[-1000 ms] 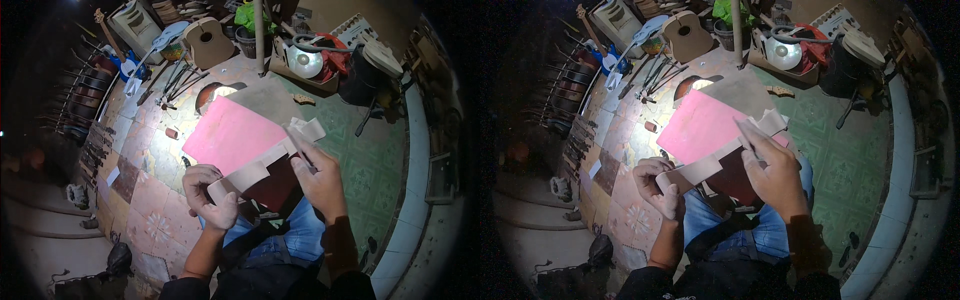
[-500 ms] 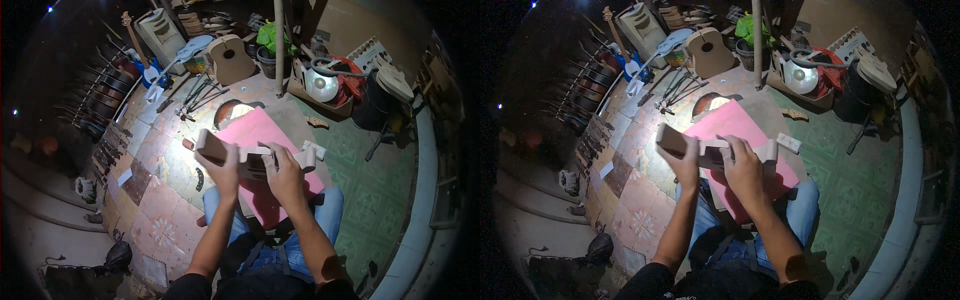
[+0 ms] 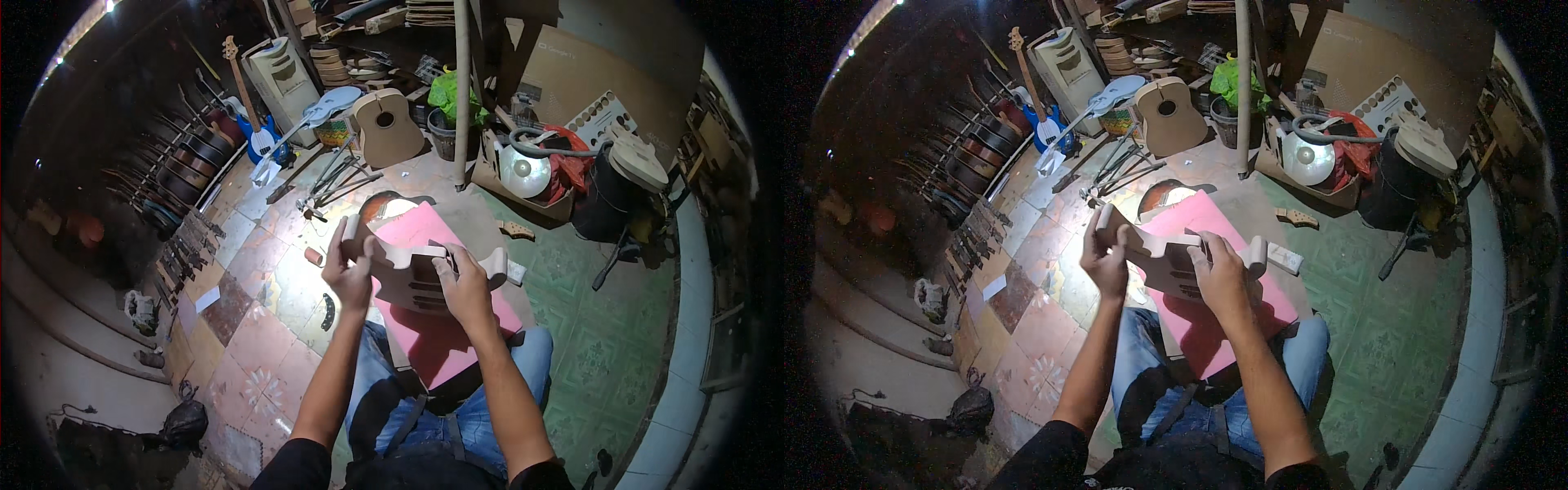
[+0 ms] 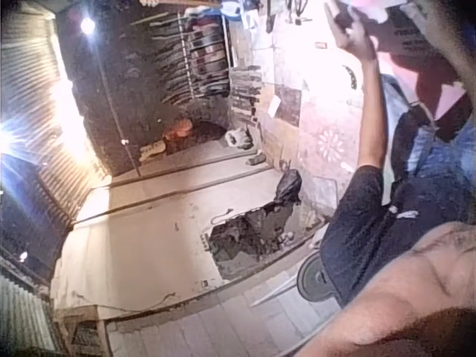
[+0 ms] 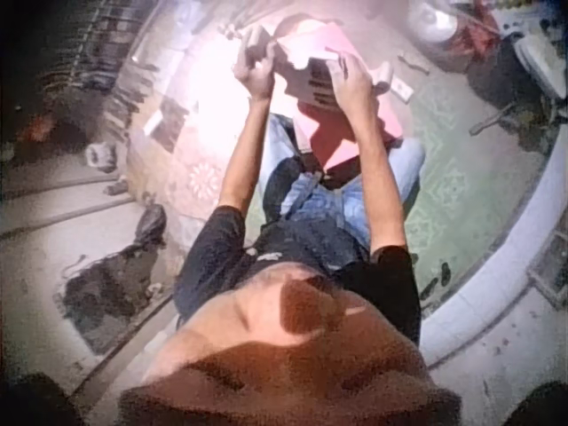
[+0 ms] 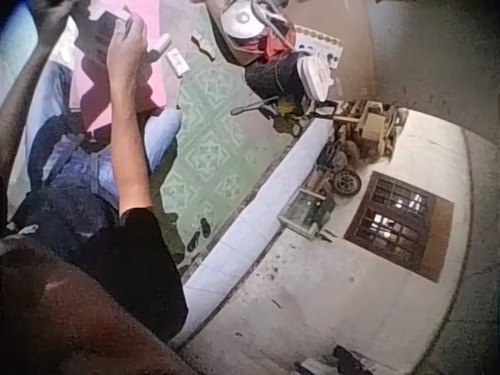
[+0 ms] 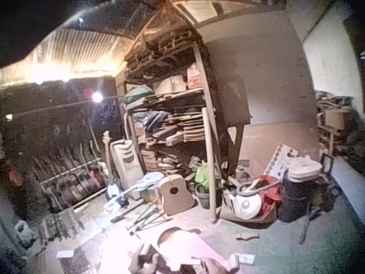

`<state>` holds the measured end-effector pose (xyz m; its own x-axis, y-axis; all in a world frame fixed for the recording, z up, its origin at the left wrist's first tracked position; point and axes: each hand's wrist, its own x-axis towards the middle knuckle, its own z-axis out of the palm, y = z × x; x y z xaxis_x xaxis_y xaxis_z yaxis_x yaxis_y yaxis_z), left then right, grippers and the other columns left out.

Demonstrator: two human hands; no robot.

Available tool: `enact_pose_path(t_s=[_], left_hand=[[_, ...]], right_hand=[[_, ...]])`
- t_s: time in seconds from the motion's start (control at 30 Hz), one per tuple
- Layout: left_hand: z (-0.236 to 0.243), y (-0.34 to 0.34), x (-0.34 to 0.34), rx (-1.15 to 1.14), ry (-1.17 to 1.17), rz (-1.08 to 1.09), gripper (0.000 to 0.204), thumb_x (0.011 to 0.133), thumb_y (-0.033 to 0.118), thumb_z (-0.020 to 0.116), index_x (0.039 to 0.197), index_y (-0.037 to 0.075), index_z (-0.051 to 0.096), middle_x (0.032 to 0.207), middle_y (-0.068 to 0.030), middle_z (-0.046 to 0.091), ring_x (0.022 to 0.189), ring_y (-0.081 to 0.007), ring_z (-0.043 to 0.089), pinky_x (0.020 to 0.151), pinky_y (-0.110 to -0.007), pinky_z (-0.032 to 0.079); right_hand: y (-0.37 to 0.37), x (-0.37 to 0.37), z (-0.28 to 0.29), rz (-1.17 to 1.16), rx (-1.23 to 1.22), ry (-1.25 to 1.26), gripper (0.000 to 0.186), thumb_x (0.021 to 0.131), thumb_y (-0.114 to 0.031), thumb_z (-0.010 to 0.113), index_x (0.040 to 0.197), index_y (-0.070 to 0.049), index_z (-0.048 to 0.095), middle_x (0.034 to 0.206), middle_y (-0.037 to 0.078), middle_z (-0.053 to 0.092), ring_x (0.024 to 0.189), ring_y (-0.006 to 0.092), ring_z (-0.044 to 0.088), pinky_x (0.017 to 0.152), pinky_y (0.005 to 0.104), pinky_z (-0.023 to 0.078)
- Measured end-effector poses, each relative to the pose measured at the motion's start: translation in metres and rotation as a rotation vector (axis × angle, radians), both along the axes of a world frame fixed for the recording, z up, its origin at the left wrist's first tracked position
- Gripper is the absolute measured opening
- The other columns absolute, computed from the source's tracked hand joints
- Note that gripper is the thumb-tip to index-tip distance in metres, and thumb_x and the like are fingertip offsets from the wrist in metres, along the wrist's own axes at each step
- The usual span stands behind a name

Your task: The person sands the edges and inner cutouts of a wooden guitar body with a small piece of sandpaper, occasionally turning the body over and brushing away dust with their hand.

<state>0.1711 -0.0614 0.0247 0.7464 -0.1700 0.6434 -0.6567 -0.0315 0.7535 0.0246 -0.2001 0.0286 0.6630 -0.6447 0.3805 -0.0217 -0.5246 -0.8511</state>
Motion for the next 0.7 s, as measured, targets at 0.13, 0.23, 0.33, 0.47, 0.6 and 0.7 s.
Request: enact_pose_path(t_s=[0.13, 0.23, 0.33, 0.47, 0.6, 0.7], left_hand=[[-0.058, -0.007, -0.011, -0.029, 0.399, -0.109, 0.076, 0.076, 0.015, 0.088, 0.138, 0.002, 0.045, 0.119, -0.0113, 0.058, 0.101, -0.0211, 0.061, 0.089, -0.034, 0.050], [-0.060, -0.003, -0.023, 0.026, 0.426, -0.156, 0.063, 0.078, 0.010, 0.085, 0.129, 0.002, 0.049, 0.114, -0.0089, 0.062, 0.102, -0.0197, 0.062, 0.088, -0.033, 0.050], [-0.060, 0.002, -0.015, -0.043, 0.443, -0.188, 0.049, 0.077, 0.004, 0.084, 0.116, 0.002, 0.056, 0.109, -0.0054, 0.065, 0.099, -0.0171, 0.063, 0.086, -0.031, 0.051], [-0.030, 0.013, 0.000, -0.152, 0.386, -0.317, 0.065, 0.074, -0.005, 0.082, 0.133, -0.007, 0.055, 0.117, -0.0121, 0.066, 0.105, -0.0189, 0.066, 0.093, -0.031, 0.054], [-0.002, 0.013, 0.001, -0.164, 0.210, -0.356, 0.069, 0.078, -0.007, 0.078, 0.141, -0.007, 0.051, 0.125, -0.0168, 0.066, 0.111, -0.0207, 0.066, 0.094, -0.033, 0.057], [0.008, 0.011, -0.010, -0.101, 0.233, -0.414, 0.066, 0.079, -0.008, 0.076, 0.140, -0.009, 0.050, 0.132, -0.0175, 0.062, 0.121, -0.0230, 0.061, 0.101, -0.033, 0.051]], right_hand=[[-0.005, 0.000, 0.000, 0.024, 0.033, 0.009, 0.032, 0.094, -0.016, 0.066, 0.120, 0.001, 0.062, 0.113, 0.023, 0.068, 0.104, 0.0406, 0.066, 0.090, 0.0442, 0.052], [-0.011, -0.001, -0.003, 0.040, 0.043, 0.014, 0.032, 0.095, -0.017, 0.066, 0.122, 0.001, 0.062, 0.110, 0.023, 0.069, 0.100, 0.0365, 0.068, 0.090, 0.0415, 0.052], [-0.018, -0.004, -0.008, 0.069, 0.014, 0.009, 0.033, 0.097, -0.018, 0.065, 0.123, 0.001, 0.062, 0.106, 0.021, 0.071, 0.095, 0.0289, 0.070, 0.084, 0.0381, 0.055], [-0.028, -0.006, -0.007, 0.153, 0.109, 0.037, 0.034, 0.098, -0.022, 0.064, 0.126, -0.002, 0.062, 0.102, 0.012, 0.071, 0.090, 0.0169, 0.067, 0.065, 0.0331, 0.060], [-0.039, -0.013, 0.006, 0.230, 0.310, 0.120, 0.032, 0.099, -0.022, 0.063, 0.125, -0.003, 0.062, 0.101, 0.013, 0.071, 0.087, 0.0162, 0.066, 0.065, 0.0338, 0.059], [-0.057, -0.019, -0.005, 0.298, 0.306, 0.072, 0.032, 0.099, -0.021, 0.063, 0.127, -0.003, 0.062, 0.102, 0.013, 0.071, 0.086, 0.0150, 0.065, 0.067, 0.0316, 0.059]])
